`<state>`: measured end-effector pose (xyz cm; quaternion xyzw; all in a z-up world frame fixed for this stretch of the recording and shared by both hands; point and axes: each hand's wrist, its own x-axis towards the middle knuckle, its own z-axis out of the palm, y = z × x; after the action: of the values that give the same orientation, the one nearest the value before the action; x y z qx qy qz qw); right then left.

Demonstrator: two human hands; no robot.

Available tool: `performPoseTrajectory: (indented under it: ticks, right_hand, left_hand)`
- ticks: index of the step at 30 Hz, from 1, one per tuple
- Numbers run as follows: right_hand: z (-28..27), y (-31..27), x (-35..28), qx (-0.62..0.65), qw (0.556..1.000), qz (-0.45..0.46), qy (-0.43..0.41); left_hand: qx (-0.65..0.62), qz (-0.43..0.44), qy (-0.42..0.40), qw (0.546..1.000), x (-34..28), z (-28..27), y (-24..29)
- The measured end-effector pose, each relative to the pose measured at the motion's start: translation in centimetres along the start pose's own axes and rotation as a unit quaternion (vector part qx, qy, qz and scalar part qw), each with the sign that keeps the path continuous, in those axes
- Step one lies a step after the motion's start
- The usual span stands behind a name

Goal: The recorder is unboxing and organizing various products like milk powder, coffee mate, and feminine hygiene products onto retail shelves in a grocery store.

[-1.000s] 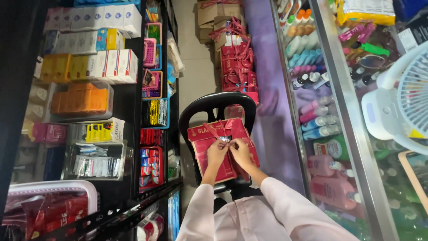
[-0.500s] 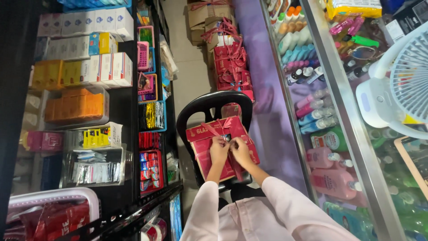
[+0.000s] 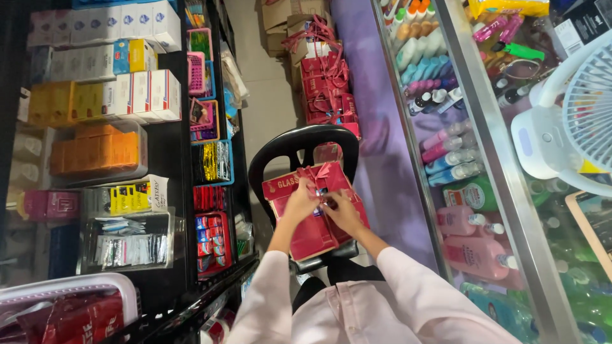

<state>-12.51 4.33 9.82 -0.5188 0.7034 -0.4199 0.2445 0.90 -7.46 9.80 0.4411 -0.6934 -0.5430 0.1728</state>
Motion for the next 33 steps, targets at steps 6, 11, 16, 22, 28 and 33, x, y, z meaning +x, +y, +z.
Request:
performPoseTrajectory:
  ticks: [6,11,16,22,28,33]
  right_hand:
    - [3.3,6.8,2.0,0.04,0.999,0.016,-0.001]
    - [0.2,4.1,7.3,0.344,0.916,0.204,-0.029]
    - [-9.5,-8.1,15.5,0.477,0.867,0.134,-0.052]
    - [-13.5,-6.1,18.4,0.389,0.917,0.069,0.045]
    - [-5.7,2.7,9.1,-0.042,0.96,0.023,-0.275]
    - [-3.9,1.6,3.9,-0.193,0.935,-0.176,-0.241]
  left_hand:
    - [0.244,0.136,0.169,0.945,0.7,-10.7,13.6]
    - [0.111,0.152,0.285,0.94,-0.6,-11.7,15.3]
    - [0.146,0.122,0.142,0.971,-1.7,-2.8,4.6]
    - [0.204,0.124,0.041,0.97,-3.9,4.5,-0.9]
    - [0.263,0.074,0.01,0.962,-3.4,4.4,-1.6]
    - [0.17,0.077,0.006,0.982,-3.2,2.8,-0.7]
